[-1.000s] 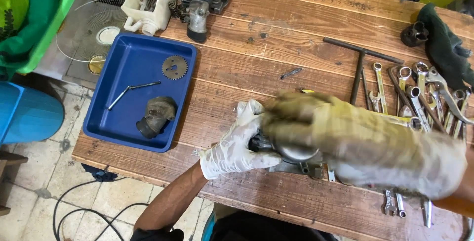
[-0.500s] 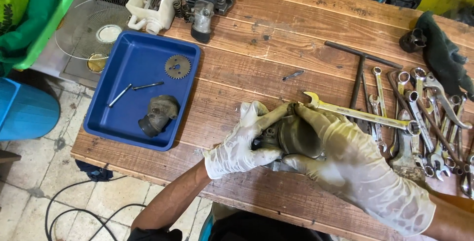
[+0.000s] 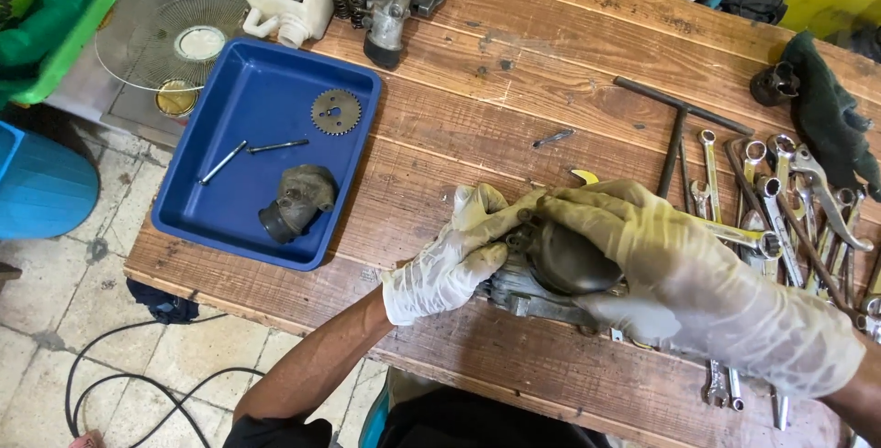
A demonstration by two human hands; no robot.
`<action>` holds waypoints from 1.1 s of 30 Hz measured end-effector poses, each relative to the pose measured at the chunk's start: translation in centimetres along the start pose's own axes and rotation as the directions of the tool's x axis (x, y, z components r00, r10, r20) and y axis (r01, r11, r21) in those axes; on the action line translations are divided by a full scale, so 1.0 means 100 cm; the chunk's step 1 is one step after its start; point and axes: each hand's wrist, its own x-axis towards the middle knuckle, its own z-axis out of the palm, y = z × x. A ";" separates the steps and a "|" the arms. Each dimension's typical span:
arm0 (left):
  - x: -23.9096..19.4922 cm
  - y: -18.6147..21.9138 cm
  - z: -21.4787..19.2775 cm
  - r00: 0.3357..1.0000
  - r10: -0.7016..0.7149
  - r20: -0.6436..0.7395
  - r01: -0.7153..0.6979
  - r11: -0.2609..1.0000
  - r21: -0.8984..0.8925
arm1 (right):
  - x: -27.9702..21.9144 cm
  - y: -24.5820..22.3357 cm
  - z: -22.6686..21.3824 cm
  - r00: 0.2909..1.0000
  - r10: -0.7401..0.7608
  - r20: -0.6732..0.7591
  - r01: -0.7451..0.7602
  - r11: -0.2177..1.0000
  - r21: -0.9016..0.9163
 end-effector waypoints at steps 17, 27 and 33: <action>0.003 0.007 -0.007 0.999 0.035 0.015 -0.035 0.999 -0.013 | 0.040 -0.015 -0.023 0.692 0.431 0.579 -0.672 0.091 0.735; 0.001 -0.005 0.002 0.990 0.082 -0.118 -0.085 0.996 -0.021 | 0.019 0.020 -0.013 0.945 -0.301 0.126 0.252 0.919 0.304; 0.000 -0.006 0.010 0.986 0.084 -0.147 -0.073 0.994 0.076 | 0.036 -0.018 -0.072 0.760 0.397 0.515 -0.628 0.652 0.424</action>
